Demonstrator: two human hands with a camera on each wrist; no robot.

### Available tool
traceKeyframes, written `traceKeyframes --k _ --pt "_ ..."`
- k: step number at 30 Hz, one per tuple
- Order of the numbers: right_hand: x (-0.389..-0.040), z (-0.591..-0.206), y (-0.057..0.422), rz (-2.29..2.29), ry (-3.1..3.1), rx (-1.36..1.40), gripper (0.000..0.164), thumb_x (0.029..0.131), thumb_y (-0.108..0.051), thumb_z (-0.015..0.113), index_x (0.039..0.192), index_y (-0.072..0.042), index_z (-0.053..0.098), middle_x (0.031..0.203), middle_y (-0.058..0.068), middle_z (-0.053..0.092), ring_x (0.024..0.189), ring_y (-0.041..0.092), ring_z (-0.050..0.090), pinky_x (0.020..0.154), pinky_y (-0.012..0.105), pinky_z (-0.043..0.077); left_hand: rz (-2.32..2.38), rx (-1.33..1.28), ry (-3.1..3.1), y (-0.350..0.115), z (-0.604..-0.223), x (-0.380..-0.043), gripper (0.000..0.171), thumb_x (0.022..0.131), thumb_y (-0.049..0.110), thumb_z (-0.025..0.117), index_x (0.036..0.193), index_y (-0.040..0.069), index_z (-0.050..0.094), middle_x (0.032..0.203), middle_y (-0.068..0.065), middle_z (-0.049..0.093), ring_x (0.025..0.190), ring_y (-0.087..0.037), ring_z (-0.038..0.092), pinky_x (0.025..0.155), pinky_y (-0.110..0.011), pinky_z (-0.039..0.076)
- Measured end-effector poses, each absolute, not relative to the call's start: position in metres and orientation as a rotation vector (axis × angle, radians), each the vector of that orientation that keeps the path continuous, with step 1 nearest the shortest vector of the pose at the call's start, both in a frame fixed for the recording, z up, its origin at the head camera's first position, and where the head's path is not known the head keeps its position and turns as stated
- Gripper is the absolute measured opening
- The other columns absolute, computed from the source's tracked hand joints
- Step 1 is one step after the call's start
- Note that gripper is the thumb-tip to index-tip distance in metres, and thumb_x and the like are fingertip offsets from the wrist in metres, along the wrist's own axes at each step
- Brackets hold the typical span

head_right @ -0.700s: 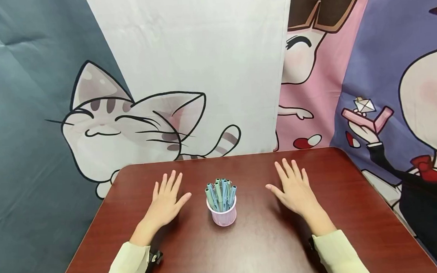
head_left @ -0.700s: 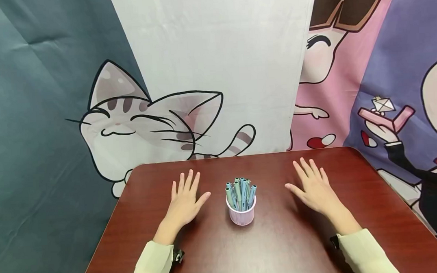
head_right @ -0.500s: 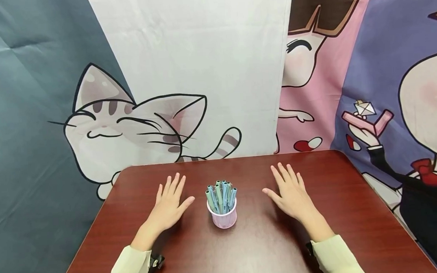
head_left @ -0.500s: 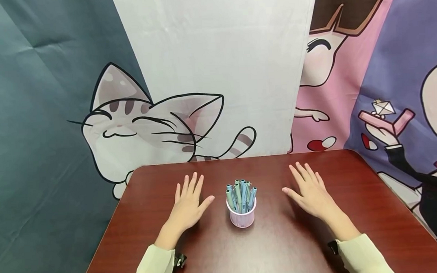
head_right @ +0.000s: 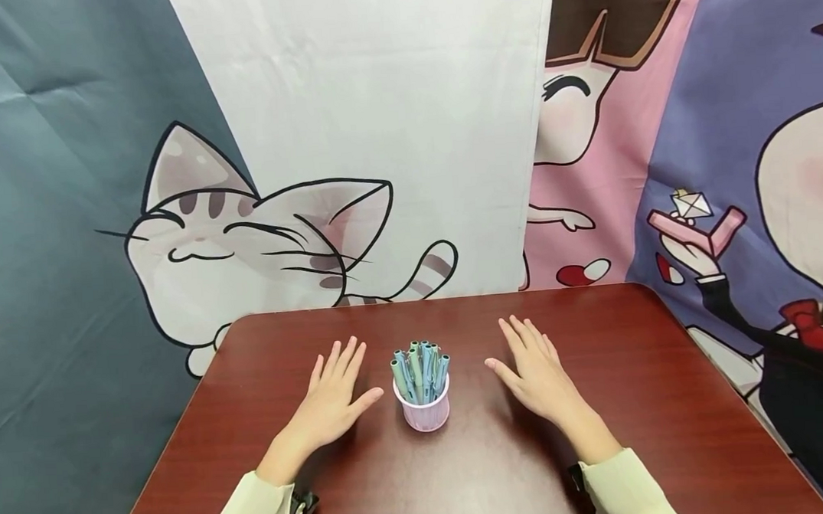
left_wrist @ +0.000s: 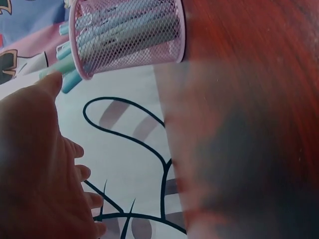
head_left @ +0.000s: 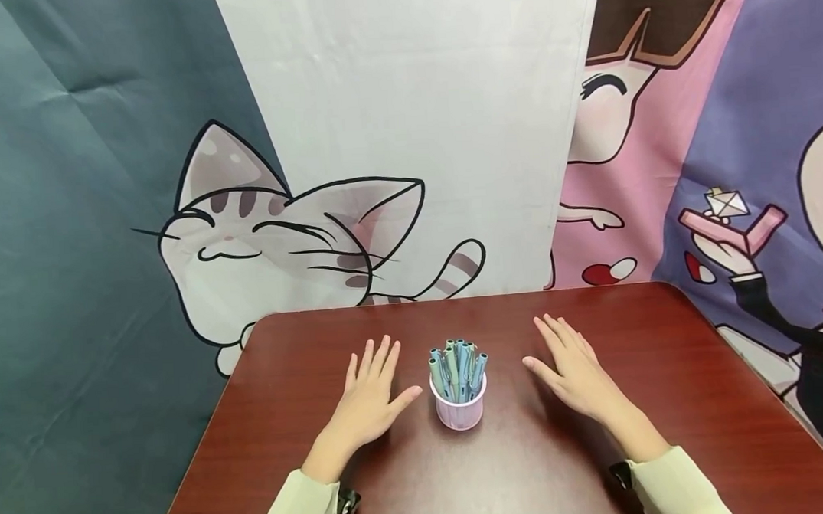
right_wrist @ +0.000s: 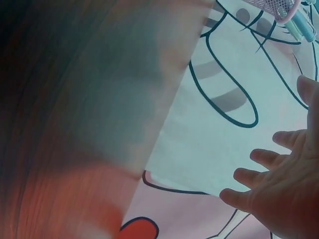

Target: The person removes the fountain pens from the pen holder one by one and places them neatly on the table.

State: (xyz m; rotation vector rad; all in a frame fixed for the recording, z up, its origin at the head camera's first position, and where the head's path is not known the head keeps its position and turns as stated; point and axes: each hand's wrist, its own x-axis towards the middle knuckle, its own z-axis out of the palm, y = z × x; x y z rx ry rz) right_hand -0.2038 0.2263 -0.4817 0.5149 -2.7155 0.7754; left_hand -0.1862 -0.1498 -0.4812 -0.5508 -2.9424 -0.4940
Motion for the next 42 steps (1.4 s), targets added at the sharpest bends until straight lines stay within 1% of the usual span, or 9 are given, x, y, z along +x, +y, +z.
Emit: traceKeyframes --k 6,13,19,23,26,32,34,39,42 --pt "-0.202 -0.480 0.221 0.900 -2.713 0.529 0.074 0.099 -0.039 0.065 0.156 -0.002 0.035 0.159 0.022 0.035 0.148 0.047 0.024 0.114 0.069 0.019 -0.486 -0.579 -2.975 -0.143 -0.481 -0.183 0.094 0.096 0.074 0.039 0.163 0.013 0.018 0.171 -0.004 0.009 0.157 -0.032 0.002 0.123 -0.060 0.004" --pt "-0.199 -0.480 0.212 1.055 -2.643 0.546 0.069 0.100 -0.032 0.065 0.154 -0.002 0.036 0.154 0.022 0.039 0.142 0.041 0.035 0.112 0.066 0.029 -0.434 -0.601 -2.977 -0.135 -0.484 -0.181 0.094 0.096 0.074 0.039 0.163 0.012 0.020 0.171 -0.006 0.012 0.157 -0.034 0.004 0.122 -0.062 0.008" --pt "-0.197 -0.480 0.204 1.177 -2.604 0.499 0.061 0.101 -0.031 0.064 0.152 -0.006 0.043 0.149 0.019 0.046 0.137 0.037 0.043 0.110 0.063 0.034 -0.461 -0.601 -2.984 -0.129 -0.485 -0.179 0.096 0.094 0.076 0.041 0.162 0.011 0.022 0.170 -0.010 0.015 0.156 -0.036 0.005 0.122 -0.061 0.009" --pt "-0.195 -0.481 0.198 1.286 -2.556 0.463 0.053 0.100 -0.028 0.064 0.148 -0.009 0.049 0.142 0.016 0.053 0.130 0.036 0.051 0.107 0.059 0.041 -0.463 -0.613 -2.993 -0.125 -0.486 -0.179 0.095 0.094 0.075 0.042 0.162 0.010 0.023 0.170 -0.011 0.013 0.156 -0.036 0.005 0.123 -0.061 0.010" --pt "-0.194 -0.481 0.193 1.391 -2.523 0.462 0.049 0.100 -0.025 0.065 0.145 -0.008 0.052 0.139 0.015 0.056 0.126 0.035 0.056 0.104 0.057 0.046 -0.449 -0.619 -2.993 -0.123 -0.488 -0.180 0.096 0.094 0.075 0.042 0.162 0.010 0.024 0.170 -0.011 0.014 0.156 -0.036 0.006 0.123 -0.061 0.011" --pt "-0.190 -0.481 0.182 1.529 -2.546 0.412 0.048 0.101 -0.030 0.063 0.143 -0.008 0.054 0.140 0.013 0.058 0.130 0.035 0.054 0.106 0.058 0.044 -0.451 -0.643 -3.002 -0.120 -0.490 -0.178 0.098 0.093 0.075 0.044 0.162 0.009 0.023 0.169 -0.011 0.016 0.156 -0.037 0.006 0.122 -0.061 0.009" --pt "-0.188 -0.481 0.178 1.571 -2.545 0.397 0.047 0.102 -0.030 0.062 0.143 -0.009 0.054 0.139 0.014 0.059 0.128 0.033 0.055 0.106 0.055 0.046 -0.447 -0.650 -3.009 -0.119 -0.490 -0.178 0.097 0.094 0.075 0.044 0.162 0.009 0.022 0.169 -0.012 0.016 0.156 -0.037 0.006 0.122 -0.061 0.009" --pt "-0.186 -0.482 0.170 1.675 -2.499 0.384 0.043 0.102 -0.025 0.063 0.141 -0.008 0.056 0.132 0.016 0.062 0.118 0.025 0.059 0.098 0.032 0.051 -0.435 -0.650 -3.015 -0.117 -0.493 -0.179 0.097 0.093 0.075 0.045 0.162 0.010 0.023 0.169 -0.013 0.016 0.156 -0.038 0.006 0.122 -0.061 0.009" --pt "-0.186 -0.483 0.167 1.713 -2.491 0.360 0.043 0.101 -0.027 0.063 0.140 -0.009 0.057 0.131 0.016 0.063 0.117 0.023 0.060 0.095 0.026 0.050 -0.435 -0.656 -3.014 -0.115 -0.494 -0.179 0.097 0.093 0.075 0.045 0.162 0.010 0.024 0.169 -0.014 0.016 0.156 -0.039 0.006 0.122 -0.062 0.010"
